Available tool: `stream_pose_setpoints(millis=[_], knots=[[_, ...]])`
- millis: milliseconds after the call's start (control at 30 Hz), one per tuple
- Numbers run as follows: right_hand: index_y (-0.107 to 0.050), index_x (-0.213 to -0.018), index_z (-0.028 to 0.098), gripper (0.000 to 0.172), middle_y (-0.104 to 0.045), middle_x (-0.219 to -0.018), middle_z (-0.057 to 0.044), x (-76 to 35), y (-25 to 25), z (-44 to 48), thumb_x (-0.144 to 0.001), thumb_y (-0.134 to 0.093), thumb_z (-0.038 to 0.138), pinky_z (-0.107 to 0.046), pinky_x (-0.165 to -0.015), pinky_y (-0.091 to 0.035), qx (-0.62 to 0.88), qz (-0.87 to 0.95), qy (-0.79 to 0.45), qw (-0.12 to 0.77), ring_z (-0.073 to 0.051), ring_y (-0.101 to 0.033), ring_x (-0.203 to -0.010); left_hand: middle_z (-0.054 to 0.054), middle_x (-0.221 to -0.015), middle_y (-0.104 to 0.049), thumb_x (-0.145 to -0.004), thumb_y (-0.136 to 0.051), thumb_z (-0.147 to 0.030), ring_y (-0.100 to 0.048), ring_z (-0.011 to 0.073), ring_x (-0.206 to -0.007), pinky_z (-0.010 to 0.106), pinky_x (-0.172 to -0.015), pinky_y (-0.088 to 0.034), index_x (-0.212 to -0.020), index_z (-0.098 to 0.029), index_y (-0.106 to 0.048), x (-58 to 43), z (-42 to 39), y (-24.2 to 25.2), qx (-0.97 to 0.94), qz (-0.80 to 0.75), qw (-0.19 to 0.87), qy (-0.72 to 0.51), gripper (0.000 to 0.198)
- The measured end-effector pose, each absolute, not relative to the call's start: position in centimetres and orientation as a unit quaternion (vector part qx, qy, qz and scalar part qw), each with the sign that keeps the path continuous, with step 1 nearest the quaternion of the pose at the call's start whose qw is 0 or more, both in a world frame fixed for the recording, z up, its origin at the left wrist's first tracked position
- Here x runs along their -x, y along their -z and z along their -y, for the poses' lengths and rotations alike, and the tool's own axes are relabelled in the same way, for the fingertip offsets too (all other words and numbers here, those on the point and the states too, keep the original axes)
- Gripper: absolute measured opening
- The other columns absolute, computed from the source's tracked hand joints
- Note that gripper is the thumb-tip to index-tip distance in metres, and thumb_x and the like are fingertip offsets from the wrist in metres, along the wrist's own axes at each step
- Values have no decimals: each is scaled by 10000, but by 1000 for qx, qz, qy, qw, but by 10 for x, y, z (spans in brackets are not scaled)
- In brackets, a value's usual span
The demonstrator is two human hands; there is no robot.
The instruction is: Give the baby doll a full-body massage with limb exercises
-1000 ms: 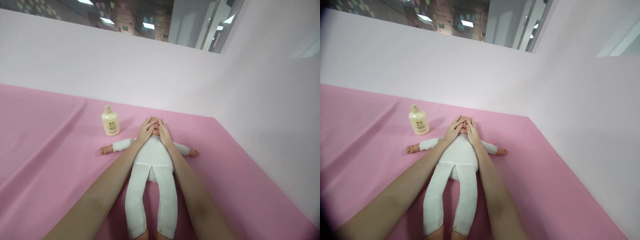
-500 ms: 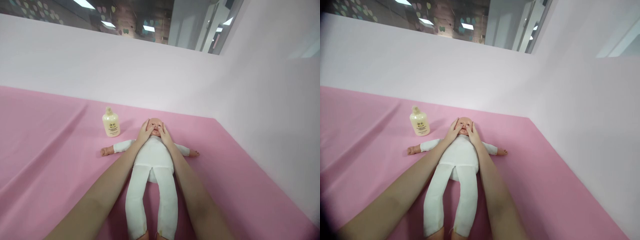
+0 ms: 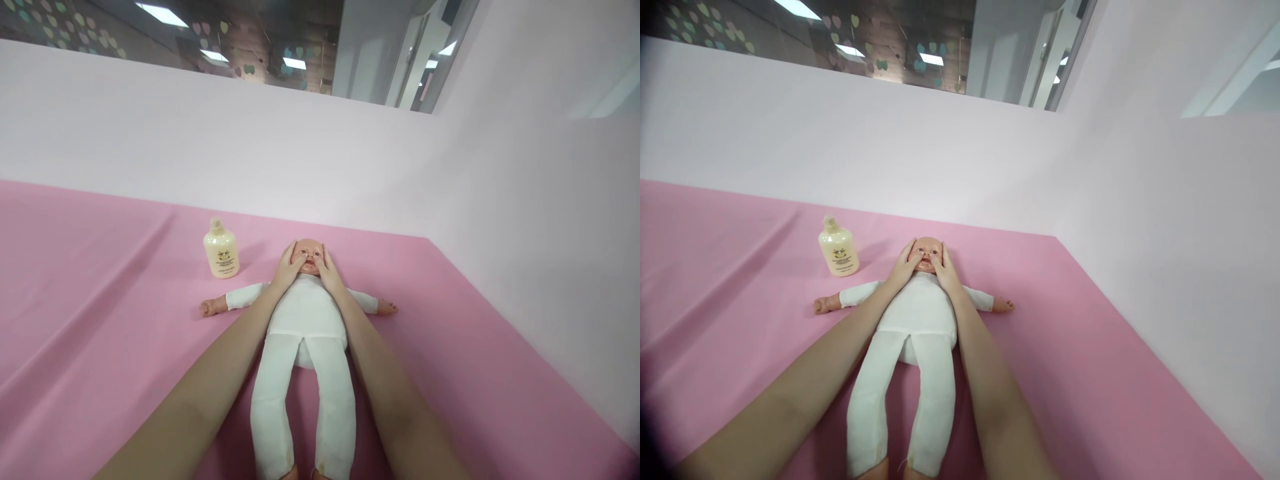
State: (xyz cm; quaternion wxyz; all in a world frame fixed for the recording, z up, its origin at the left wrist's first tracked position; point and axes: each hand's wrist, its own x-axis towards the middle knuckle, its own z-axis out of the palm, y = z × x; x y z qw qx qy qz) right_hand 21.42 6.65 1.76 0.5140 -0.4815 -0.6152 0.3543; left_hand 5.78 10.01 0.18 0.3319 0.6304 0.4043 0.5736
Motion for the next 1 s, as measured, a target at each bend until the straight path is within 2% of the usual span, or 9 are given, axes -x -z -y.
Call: stream_pose_setpoints(millis=[100, 200, 367, 467, 567, 633, 833, 933, 1000], knots=[[-190, -1612, 272, 946, -261, -1655, -2, -215, -17, -67, -854, -557, 702, -404, -1279, -150, 506, 591, -378, 502, -209, -234, -1544, 123, -1571, -429, -908, -597, -488, -394, 264, -1463, 419, -1233, -286, -1514, -200, -427, -59, -102, 2, -613, -411, 353, -574, 692], [-209, -1610, 253, 937, -250, -1660, -4, -214, -17, -67, -858, -539, 704, -394, -1280, -151, 495, 600, -367, 510, -209, -222, -1547, 119, -1571, -430, -925, -568, -468, -394, 258, -1463, 421, -1236, -281, -1492, -199, -465, -58, -100, 0, -638, -397, 319, -578, 636], [-455, -1512, 277, 680, -310, -1639, 30, -213, -22, -66, -942, -406, 644, -370, -1290, -52, 429, 695, -243, 523, -180, -163, -1560, 74, -1536, -489, -967, -480, -408, -390, 244, -1465, 467, -1249, -249, -1322, -239, -649, -56, -94, -10, -734, -328, 211, -556, 428], [-494, -1483, 302, 604, -338, -1626, 41, -214, -23, -66, -965, -381, 591, -378, -1290, -14, 417, 715, -215, 519, -168, -166, -1557, 65, -1521, -508, -964, -474, -389, -407, 246, -1453, 487, -1247, -249, -1283, -250, -676, -56, -92, -13, -748, -318, 191, -551, 402], [-460, -1502, 309, 617, -343, -1623, 49, -215, -19, -72, -939, -436, 560, -386, -1290, -68, 427, 686, -263, 527, -168, -164, -1558, 81, -1550, -467, -943, -514, -403, -382, 246, -1469, 451, -1242, -273, -1363, -235, -615, -57, -92, -11, -718, -339, 236, -560, 463], [-389, -1539, 310, 679, -336, -1626, 54, -217, -14, -78, -904, -490, 526, -399, -1283, -139, 434, 646, -321, 540, -177, -211, -1547, 91, -1561, -446, -922, -558, -413, -376, 250, -1473, 432, -1241, -276, -1427, -229, -548, -58, -94, -9, -682, -370, 277, -566, 538], [-166, -1609, 318, 871, -433, -1576, 22, -218, -5, -88, -839, -545, 466, -468, -1142, -441, 442, 529, -478, 544, -242, -521, -1373, 130, -1561, -432, -880, -627, -424, -378, 281, -1471, 431, -1236, -281, -1489, -190, -457, -59, -99, -4, -634, -402, 344, -564, 674], [-193, -1603, 327, 847, -482, -1542, 24, -217, -9, -85, -838, -535, 450, -475, -1136, -446, 435, 536, -473, 548, -248, -549, -1343, 119, -1564, -432, -873, -630, -416, -371, 276, -1475, 437, -1238, -273, -1477, -208, -472, -58, -98, -5, -638, -401, 341, -562, 658], [-311, -1571, 313, 771, -456, -1561, 34, -217, -13, -83, -838, -519, 425, -455, -1203, -356, 434, 566, -428, 555, -228, -455, -1424, 108, -1560, -438, -877, -623, -417, -369, 263, -1476, 431, -1244, -259, -1461, -218, -493, -58, -97, -6, -652, -391, 329, -561, 630]])
